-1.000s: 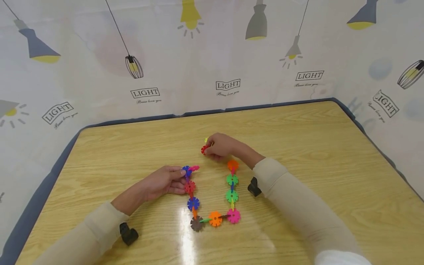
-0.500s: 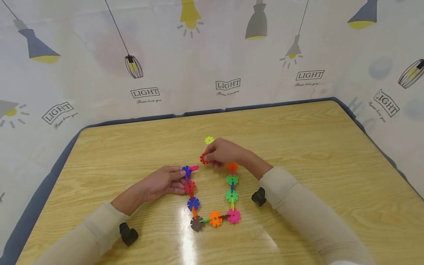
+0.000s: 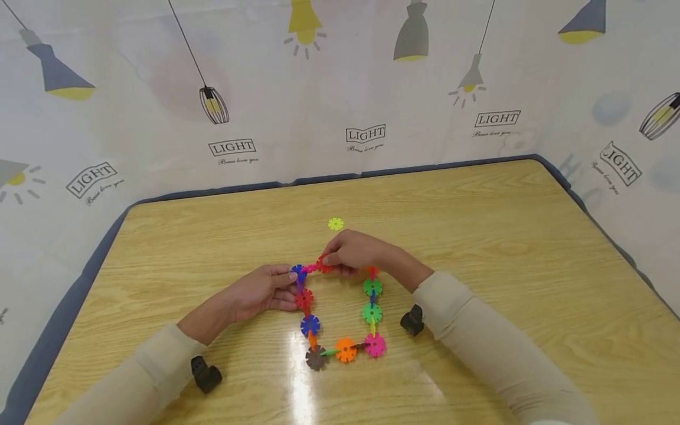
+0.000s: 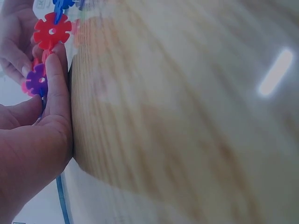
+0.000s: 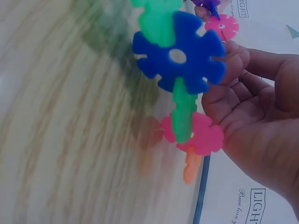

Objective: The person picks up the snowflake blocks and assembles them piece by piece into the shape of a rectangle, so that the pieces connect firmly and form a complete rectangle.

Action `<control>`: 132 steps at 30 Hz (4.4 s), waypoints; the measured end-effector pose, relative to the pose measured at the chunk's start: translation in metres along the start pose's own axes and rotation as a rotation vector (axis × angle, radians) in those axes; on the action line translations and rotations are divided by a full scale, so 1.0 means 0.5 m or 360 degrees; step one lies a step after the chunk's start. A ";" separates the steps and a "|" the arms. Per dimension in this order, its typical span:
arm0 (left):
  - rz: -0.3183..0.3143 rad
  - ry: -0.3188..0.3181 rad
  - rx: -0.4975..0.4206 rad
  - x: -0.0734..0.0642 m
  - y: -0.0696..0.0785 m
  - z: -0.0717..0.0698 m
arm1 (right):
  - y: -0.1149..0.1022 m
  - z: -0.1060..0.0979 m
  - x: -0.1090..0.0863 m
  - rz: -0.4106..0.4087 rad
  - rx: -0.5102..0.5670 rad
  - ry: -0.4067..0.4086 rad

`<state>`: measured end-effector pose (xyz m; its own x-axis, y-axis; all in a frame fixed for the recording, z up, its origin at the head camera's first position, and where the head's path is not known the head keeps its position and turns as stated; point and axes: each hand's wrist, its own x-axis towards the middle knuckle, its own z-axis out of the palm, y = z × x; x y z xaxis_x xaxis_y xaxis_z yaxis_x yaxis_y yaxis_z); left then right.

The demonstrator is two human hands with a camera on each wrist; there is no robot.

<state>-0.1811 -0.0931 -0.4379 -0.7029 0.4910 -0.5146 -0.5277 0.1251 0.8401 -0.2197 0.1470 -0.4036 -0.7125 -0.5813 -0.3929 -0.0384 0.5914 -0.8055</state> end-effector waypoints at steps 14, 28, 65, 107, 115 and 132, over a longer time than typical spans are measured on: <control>-0.0018 0.0012 -0.0009 0.004 -0.002 -0.003 | 0.002 0.016 0.014 -0.0022 0.0019 0.0082; -0.0013 -0.0022 0.0009 0.003 0.001 -0.003 | 0.012 0.013 0.015 0.0007 0.0018 0.0062; 0.0006 -0.0058 0.0028 -0.002 0.002 -0.004 | 0.054 -0.103 0.093 0.0165 -0.0014 0.0324; 0.0063 -0.0090 0.0099 -0.006 0.004 0.002 | 0.070 -0.102 0.050 0.0185 -0.0146 0.0280; 0.0144 -0.0112 0.0194 -0.010 0.020 0.018 | 0.057 -0.102 0.012 0.0118 -0.0104 0.0326; 0.0069 -0.0030 0.0111 0.010 0.018 0.020 | 0.018 -0.031 -0.048 -0.0105 -0.0268 0.0382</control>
<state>-0.1844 -0.0811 -0.4312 -0.7151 0.5131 -0.4747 -0.4618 0.1630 0.8719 -0.2137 0.1751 -0.3947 -0.8490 -0.4848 -0.2100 -0.1916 0.6529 -0.7328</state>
